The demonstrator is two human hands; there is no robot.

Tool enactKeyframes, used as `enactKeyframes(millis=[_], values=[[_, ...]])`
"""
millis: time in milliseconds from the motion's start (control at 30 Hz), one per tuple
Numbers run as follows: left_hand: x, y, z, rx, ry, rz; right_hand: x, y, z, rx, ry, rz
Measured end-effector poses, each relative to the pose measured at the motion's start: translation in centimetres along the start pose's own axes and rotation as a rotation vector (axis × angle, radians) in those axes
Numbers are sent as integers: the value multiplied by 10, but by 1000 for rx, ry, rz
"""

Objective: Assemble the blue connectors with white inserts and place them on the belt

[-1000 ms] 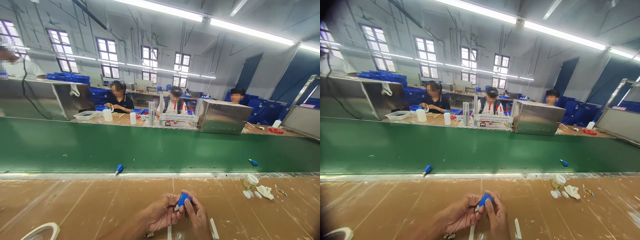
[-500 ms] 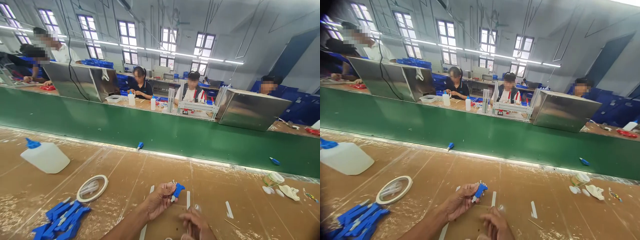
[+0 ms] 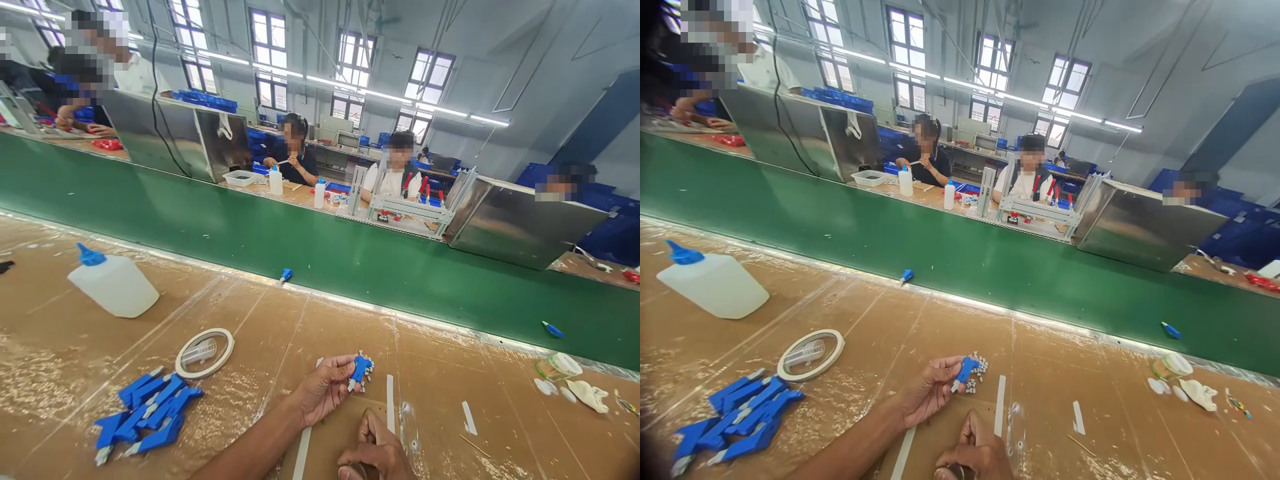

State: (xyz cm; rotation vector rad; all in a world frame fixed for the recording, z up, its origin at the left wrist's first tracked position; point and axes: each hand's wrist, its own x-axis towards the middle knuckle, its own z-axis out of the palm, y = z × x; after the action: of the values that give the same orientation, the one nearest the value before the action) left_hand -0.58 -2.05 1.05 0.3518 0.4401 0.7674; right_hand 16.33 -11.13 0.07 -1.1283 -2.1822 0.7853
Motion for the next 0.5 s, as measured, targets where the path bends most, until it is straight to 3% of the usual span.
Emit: enactKeyframes(millis=[267, 500], values=[[-2, 2, 0, -28, 8, 15, -13, 3, -12, -32, 44, -43], [-4, -2, 3, -19, 29, 33, -15, -8, -23, 0, 58, 1]])
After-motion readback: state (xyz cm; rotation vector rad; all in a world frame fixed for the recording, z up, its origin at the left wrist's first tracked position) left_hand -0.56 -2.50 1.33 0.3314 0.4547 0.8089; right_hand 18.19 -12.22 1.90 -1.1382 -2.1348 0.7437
